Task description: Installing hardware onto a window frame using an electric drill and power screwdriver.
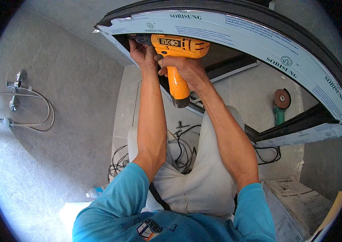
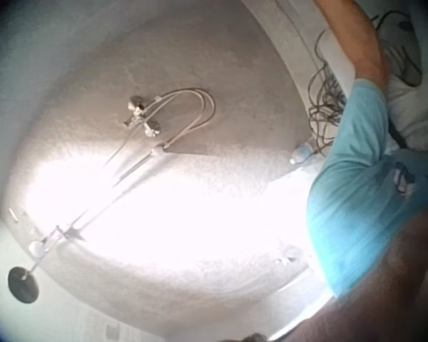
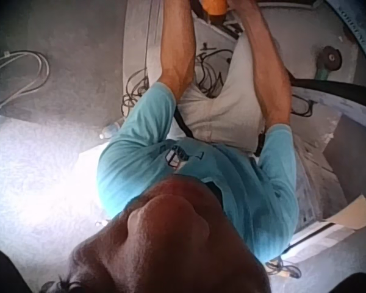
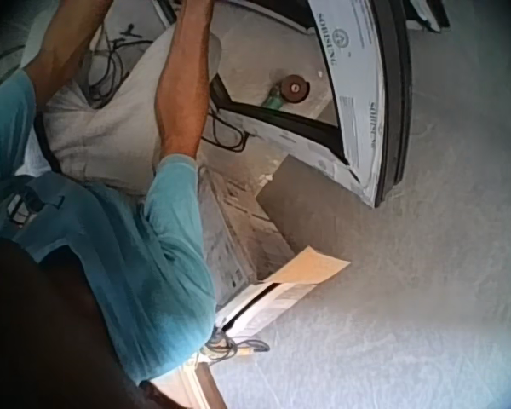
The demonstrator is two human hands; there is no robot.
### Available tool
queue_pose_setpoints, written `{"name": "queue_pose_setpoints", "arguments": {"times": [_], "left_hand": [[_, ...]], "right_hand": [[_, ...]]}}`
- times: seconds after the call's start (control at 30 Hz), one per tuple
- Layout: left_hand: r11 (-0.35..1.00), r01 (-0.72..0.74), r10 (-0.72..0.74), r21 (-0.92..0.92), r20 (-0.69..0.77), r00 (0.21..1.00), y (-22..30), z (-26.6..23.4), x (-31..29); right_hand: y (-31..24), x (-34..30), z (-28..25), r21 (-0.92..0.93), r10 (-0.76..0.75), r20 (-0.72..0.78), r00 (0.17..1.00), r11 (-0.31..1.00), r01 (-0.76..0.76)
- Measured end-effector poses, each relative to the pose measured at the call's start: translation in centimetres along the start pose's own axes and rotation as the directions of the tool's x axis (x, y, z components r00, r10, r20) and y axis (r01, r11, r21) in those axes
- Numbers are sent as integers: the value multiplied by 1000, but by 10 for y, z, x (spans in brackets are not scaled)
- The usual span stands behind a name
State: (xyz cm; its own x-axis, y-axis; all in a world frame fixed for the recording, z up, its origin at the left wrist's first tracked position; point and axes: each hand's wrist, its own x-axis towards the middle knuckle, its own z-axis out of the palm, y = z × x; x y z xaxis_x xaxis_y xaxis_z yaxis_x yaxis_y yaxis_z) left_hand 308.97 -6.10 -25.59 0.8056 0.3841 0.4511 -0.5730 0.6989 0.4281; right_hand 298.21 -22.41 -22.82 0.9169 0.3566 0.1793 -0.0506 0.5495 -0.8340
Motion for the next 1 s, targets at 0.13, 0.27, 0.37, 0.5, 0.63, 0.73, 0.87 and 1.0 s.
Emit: {"name": "queue_pose_setpoints", "arguments": {"times": [0.13, 0.27, 0.37, 0.5, 0.63, 0.73, 0.87, 1.0], "left_hand": [[964, 73, -84, -254, -34, 996, -5, 8, -1], [906, 99, -2, -411, 230, 973, -3, -10, 10], [915, 101, -41, -391, 160, 986, -2, -15, 12], [962, 58, -38, -265, 79, 996, -8, -5, 1], [932, 96, -86, -348, 44, 995, -6, -4, 3], [920, 105, -97, -379, 39, 994, -9, 2, -2], [876, 136, -93, -463, 114, 989, -2, -1, 3], [933, 64, -35, -354, 87, 996, -4, 2, -5]], "right_hand": [[0, 5, -9, -18, 8, 26, 1000, 1000, -7], [-2, 7, -1, 14, 38, 2, 999, 999, -38], [-2, 6, 0, 79, 64, 8, 998, 995, -64], [-3, 3, 2, 88, 32, -11, 999, 996, -31], [-3, 3, 2, 179, 74, 5, 997, 981, -74], [-1, 4, -3, 121, 64, -9, 998, 991, -62], [-5, 2, 5, 146, 76, 5, 997, 986, -75], [1, 3, 0, 219, 95, 16, 995, 971, -96]]}}
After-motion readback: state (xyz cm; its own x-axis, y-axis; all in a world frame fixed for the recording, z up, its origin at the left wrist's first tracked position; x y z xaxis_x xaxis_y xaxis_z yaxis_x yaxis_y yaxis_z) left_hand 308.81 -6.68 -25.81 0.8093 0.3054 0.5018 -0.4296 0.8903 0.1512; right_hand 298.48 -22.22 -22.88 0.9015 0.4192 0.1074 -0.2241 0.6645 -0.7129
